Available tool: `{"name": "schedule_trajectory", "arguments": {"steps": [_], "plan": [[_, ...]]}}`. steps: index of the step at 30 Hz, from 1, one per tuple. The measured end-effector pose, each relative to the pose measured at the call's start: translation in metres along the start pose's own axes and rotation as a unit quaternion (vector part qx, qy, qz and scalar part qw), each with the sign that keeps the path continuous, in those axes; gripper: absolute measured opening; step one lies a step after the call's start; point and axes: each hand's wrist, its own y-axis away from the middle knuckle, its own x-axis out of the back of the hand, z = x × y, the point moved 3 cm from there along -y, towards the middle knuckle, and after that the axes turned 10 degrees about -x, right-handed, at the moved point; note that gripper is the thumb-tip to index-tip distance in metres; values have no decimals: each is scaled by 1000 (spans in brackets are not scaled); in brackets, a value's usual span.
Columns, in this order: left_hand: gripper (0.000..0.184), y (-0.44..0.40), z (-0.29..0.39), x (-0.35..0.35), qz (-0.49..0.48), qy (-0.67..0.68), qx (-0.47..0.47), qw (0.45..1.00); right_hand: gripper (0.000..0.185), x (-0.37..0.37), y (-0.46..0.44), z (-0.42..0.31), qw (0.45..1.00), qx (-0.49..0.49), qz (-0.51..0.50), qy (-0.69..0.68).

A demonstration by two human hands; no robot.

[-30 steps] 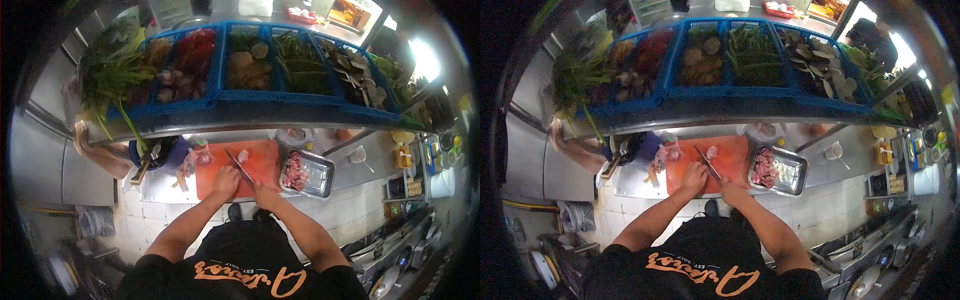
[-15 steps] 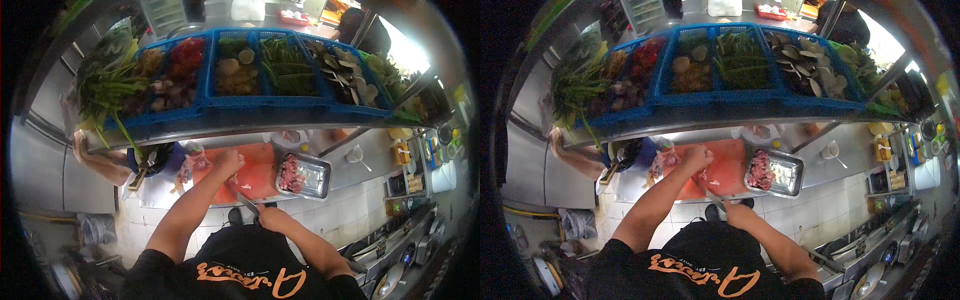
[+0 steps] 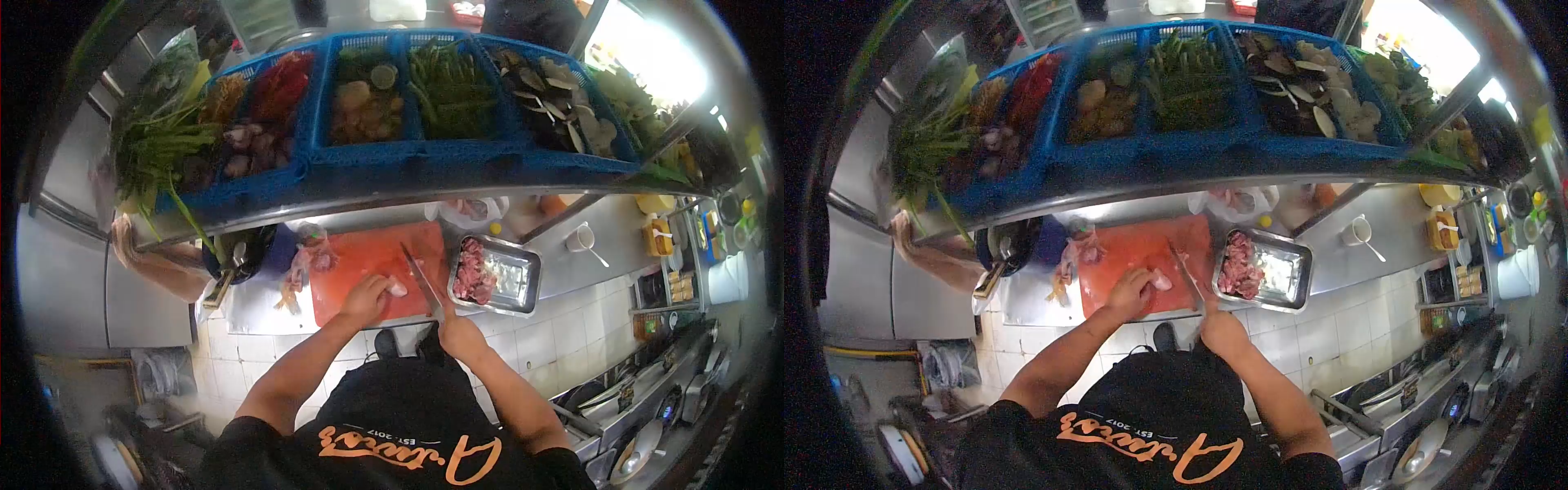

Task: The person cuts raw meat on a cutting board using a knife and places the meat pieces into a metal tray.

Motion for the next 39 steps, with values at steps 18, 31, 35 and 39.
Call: {"name": "schedule_trajectory", "arguments": {"steps": [18, 31, 35, 39], "plan": [[24, 1, 5, -11, 61, 14, 17, 998, 32, 44, 15, -40, 979, -12, -172, 104], [22, 2, -6, -13, 54, -20, -2, 998, 29, -14, -59, -45, 994, 54, -86, 45], [20, 4, -5, -14, 56, -30, 13, 998, 29, 31, 1, -45, 982, -20, -172, 76], [20, 6, -6, -18, 75, -19, -12, 997, 27, 20, -2, -50, 978, -17, -198, 61]]}}
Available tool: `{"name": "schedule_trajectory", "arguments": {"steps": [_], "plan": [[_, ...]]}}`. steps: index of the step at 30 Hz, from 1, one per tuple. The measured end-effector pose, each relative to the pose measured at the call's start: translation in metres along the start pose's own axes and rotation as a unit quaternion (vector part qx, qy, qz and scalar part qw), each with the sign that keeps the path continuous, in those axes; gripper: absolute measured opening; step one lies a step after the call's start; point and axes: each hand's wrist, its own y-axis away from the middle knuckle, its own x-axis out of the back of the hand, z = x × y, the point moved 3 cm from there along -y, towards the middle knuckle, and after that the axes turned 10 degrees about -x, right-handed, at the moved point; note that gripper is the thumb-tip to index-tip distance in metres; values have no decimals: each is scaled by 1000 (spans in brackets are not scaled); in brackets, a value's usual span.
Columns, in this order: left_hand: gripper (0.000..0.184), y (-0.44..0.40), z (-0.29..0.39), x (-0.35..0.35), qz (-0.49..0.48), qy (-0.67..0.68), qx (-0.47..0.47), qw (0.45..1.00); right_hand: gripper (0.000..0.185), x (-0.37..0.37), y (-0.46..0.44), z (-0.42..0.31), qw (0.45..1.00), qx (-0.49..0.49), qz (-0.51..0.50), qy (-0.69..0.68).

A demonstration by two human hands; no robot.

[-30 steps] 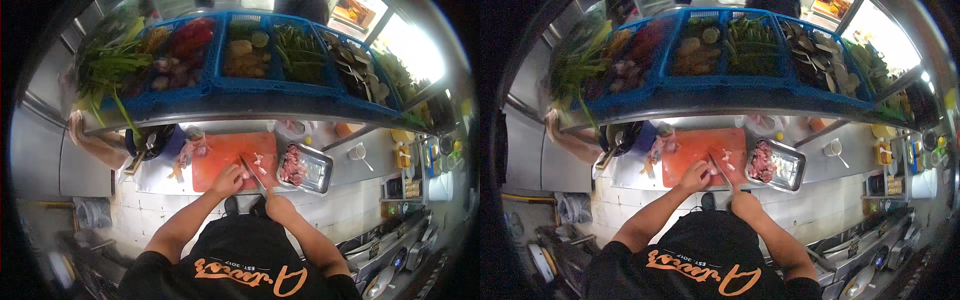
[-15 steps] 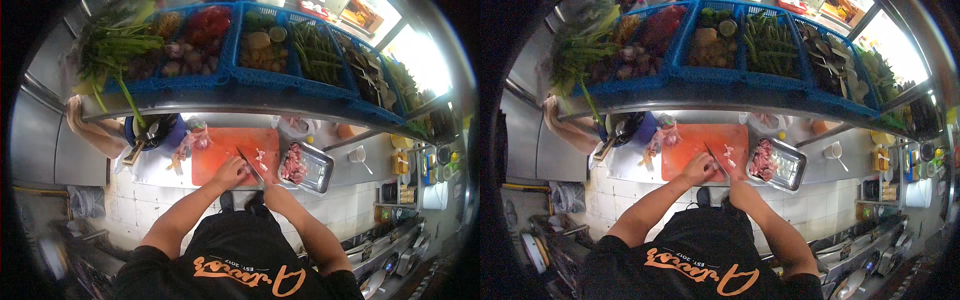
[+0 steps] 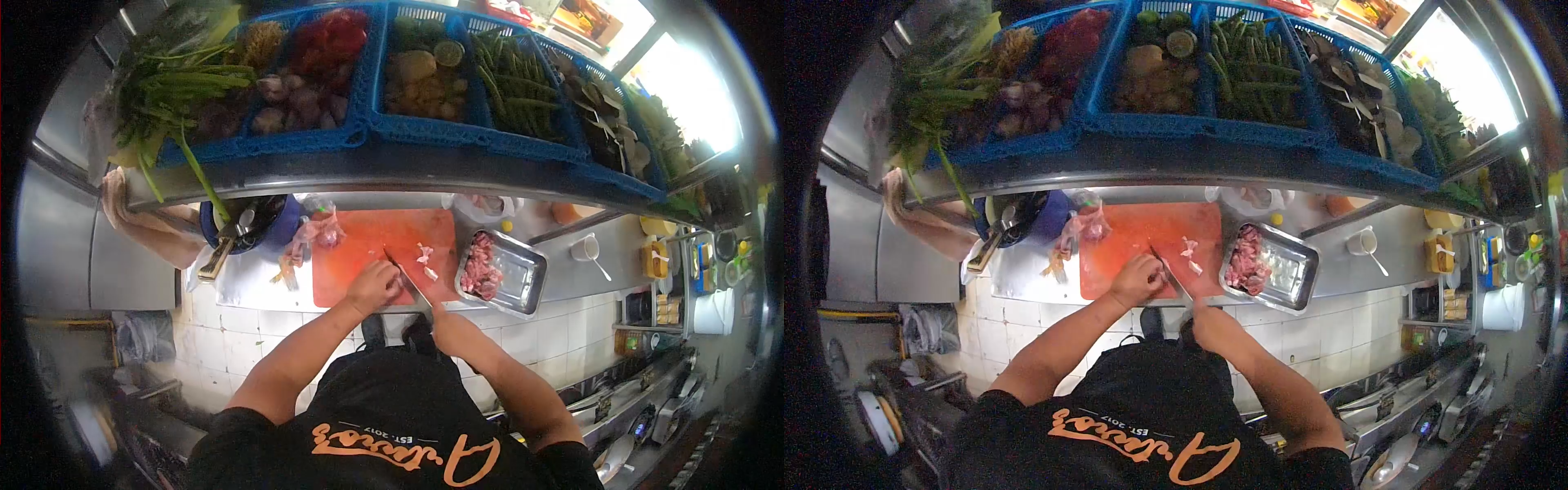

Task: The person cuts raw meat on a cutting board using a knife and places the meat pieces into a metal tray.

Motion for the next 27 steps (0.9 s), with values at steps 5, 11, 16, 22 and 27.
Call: {"name": "schedule_trajectory", "arguments": {"steps": [5, 11, 16, 22, 27], "plan": [[16, -4, 6, 11, -25, -1, -18, 1000, 29, -57, -88, -10, 989, 48, 137, -4], [12, 16, 12, 29, 13, 25, 66, 997, 25, -11, -53, 15, 968, 115, 159, -156], [15, 15, 27, 48, 77, -17, 93, 993, 28, 9, -21, 38, 948, -16, 64, -311], [14, -15, 30, 27, 1, -18, -77, 997, 29, -8, -21, 41, 976, 20, 155, -151], [19, -17, 16, 10, -69, 23, -21, 997, 37, 11, 9, 5, 991, -9, 127, 29]]}}
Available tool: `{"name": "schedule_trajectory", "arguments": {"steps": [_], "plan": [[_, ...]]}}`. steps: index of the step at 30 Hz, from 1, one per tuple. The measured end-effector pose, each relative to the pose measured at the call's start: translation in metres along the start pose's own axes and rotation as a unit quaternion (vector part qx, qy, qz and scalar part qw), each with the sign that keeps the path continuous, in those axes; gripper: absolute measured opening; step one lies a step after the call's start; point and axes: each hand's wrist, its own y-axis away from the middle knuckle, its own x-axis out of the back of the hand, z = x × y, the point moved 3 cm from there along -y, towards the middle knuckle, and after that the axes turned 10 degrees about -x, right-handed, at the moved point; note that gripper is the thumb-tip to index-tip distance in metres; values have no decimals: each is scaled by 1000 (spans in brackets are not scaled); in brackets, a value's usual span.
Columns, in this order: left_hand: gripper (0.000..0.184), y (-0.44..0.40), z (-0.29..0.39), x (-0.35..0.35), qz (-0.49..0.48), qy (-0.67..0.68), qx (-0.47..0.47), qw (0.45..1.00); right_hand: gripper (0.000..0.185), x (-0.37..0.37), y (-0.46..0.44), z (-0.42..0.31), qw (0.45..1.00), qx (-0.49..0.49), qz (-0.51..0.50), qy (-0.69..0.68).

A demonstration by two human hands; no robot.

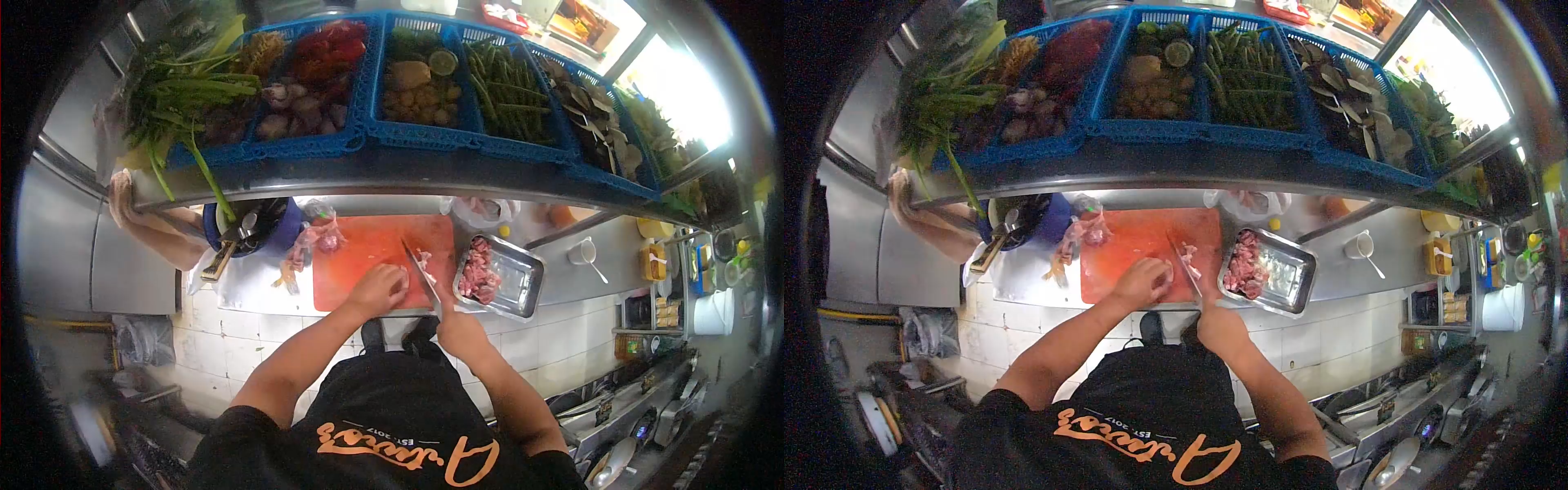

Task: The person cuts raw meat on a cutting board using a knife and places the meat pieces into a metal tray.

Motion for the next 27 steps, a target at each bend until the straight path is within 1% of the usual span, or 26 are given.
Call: {"name": "schedule_trajectory", "arguments": {"steps": [2, 5, 6, 8, 9, 11, 13, 15, 17, 19, 20, 21, 23, 24, 27], "plan": [[20, 4, -2, 0, 19, 10, 31, 999, 39, 3, 10, -6, 999, -7, -24, 33], [20, 10, -13, -13, 31, -50, 34, 998, 38, 10, 27, -19, 996, -15, -62, 57], [20, 10, -15, -16, 34, -35, 40, 998, 37, 12, 31, -21, 995, -19, -71, 62], [19, 6, -18, -19, 40, 0, 41, 998, 35, -21, 23, -8, 997, -19, -50, 53], [19, 4, -19, -20, 27, -7, 39, 999, 35, -33, 16, -3, 998, -21, -37, 48], [18, 5, -19, -17, -1, -24, 35, 999, 33, -33, 0, -13, 999, -17, -12, 40], [18, 5, -14, -15, 23, -16, 22, 999, 32, -41, -20, -22, 999, -5, 12, 32], [18, 3, -10, -14, 39, -27, 15, 999, 31, -57, -53, -20, 999, 18, 42, 20], [18, 6, -8, -13, 42, -54, 14, 998, 29, -91, -86, 2, 986, 75, 118, 91], [17, 6, -5, -10, 37, -50, 44, 997, 31, -95, -81, 2, 983, 91, 135, 87], [17, 7, -4, -9, 36, -48, 64, 996, 34, -65, -62, -2, 989, 80, 114, 53], [17, 10, -5, -8, 36, -55, 58, 996, 38, -35, -42, -8, 993, 70, 92, 21], [17, 13, -6, -9, 37, -64, 46, 996, 31, 10, -1, -22, 999, 13, -11, 34], [17, 12, -5, -9, 39, -69, 37, 996, 29, 17, 8, -24, 997, -19, -61, 42], [18, 14, -11, -17, 58, -56, 25, 996, 31, -11, 10, -15, 996, -39, -74, 32]]}}
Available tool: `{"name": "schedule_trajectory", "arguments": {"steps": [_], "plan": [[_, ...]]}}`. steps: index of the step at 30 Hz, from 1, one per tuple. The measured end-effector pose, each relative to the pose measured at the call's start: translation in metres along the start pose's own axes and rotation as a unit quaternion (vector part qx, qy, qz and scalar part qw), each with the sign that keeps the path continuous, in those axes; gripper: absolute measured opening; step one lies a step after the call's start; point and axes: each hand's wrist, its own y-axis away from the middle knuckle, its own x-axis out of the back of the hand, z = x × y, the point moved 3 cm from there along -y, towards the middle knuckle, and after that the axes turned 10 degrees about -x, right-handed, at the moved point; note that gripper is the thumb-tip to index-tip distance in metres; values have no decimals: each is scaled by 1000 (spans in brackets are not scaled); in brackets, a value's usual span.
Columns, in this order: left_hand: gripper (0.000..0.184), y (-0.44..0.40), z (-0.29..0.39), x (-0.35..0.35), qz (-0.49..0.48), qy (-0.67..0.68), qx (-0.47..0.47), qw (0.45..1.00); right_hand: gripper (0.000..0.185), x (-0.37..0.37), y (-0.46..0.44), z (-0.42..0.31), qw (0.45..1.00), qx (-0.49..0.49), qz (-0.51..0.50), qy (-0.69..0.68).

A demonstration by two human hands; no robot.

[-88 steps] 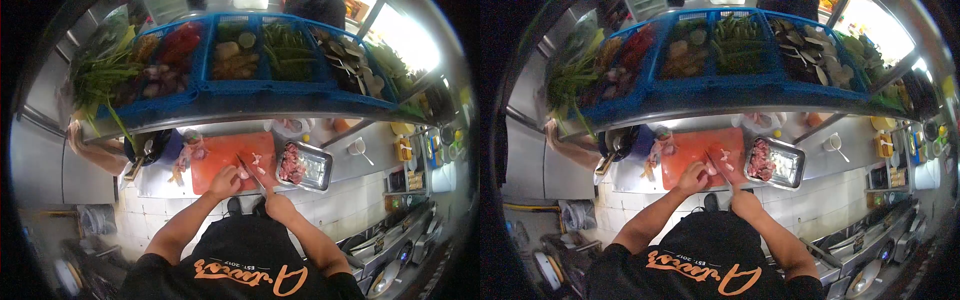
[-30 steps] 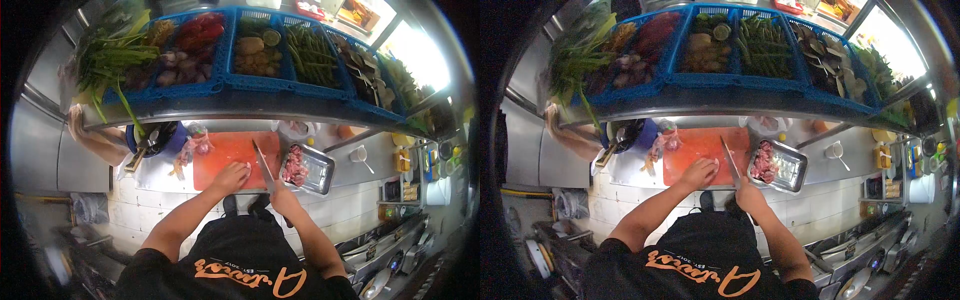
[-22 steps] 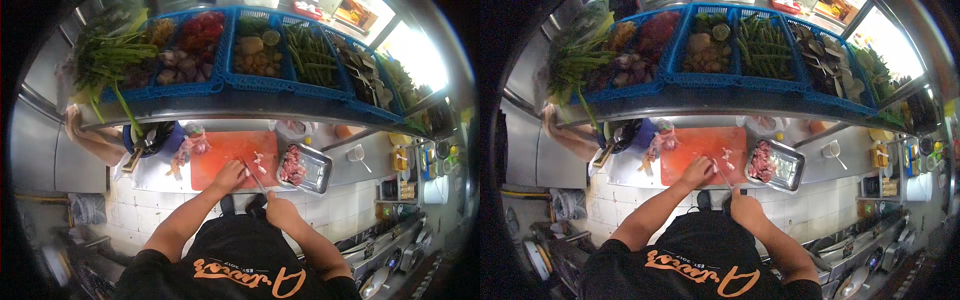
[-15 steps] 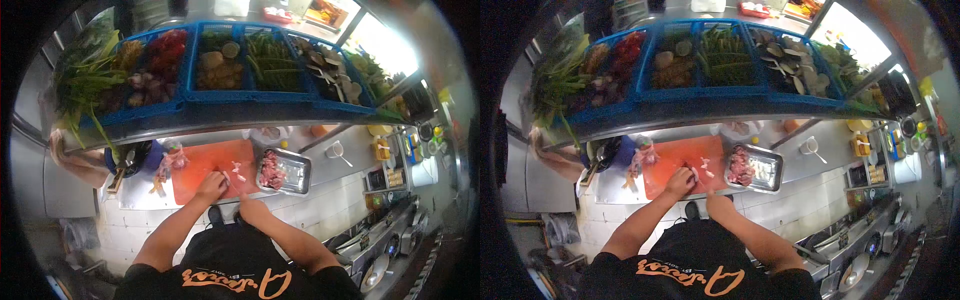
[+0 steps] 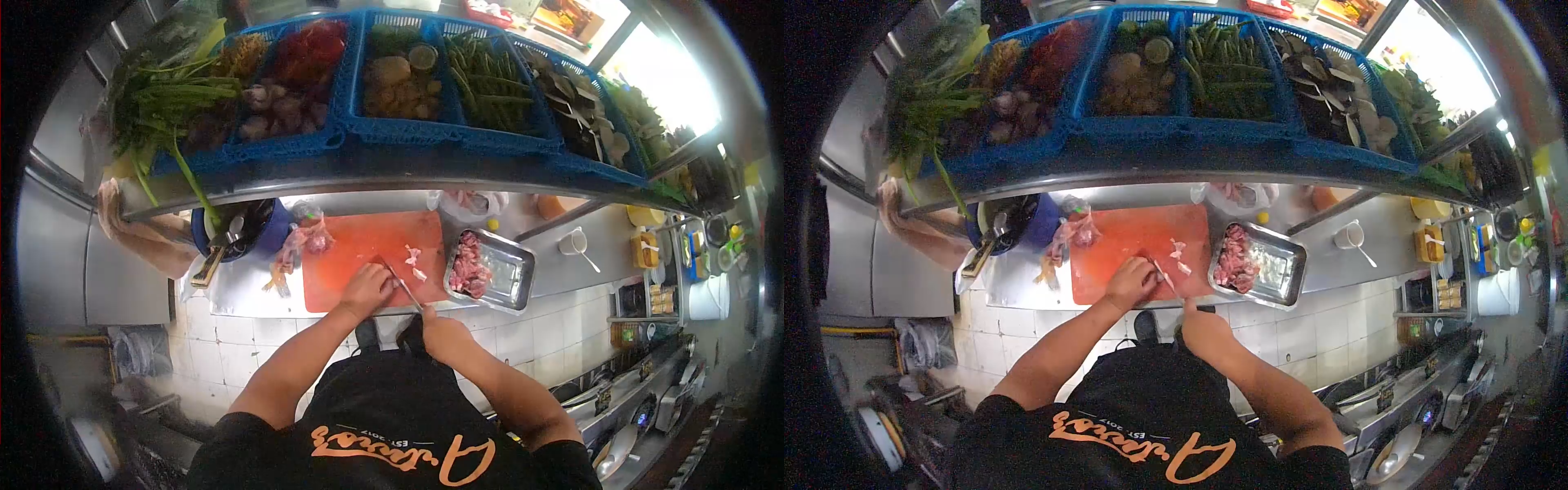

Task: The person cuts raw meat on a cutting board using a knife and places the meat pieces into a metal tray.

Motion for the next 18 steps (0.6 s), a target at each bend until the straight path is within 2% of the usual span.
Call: {"name": "schedule_trajectory", "arguments": {"steps": [3, 6, 9, 12, 15, 18], "plan": [[18, 3, 0, -3, 20, -3, -33, 999, 31, -48, -55, 3, 998, 55, 18, 1], [19, 0, -8, 0, 44, -19, 35, 998, 25, -31, -77, -19, 991, 59, 110, -56], [20, -3, -8, 1, 23, -30, 61, 997, 30, -21, -81, -18, 992, 43, 118, -6], [21, -4, -7, -3, 39, -64, 52, 996, 30, -15, -56, -1, 997, 52, 34, -55], [20, 1, -12, -10, 57, -40, 61, 996, 29, 5, -6, 5, 998, -4, -62, -18], [19, 1, -13, -10, 63, -20, 20, 998, 33, -29, -18, 17, 999, 22, 2, -23]]}}
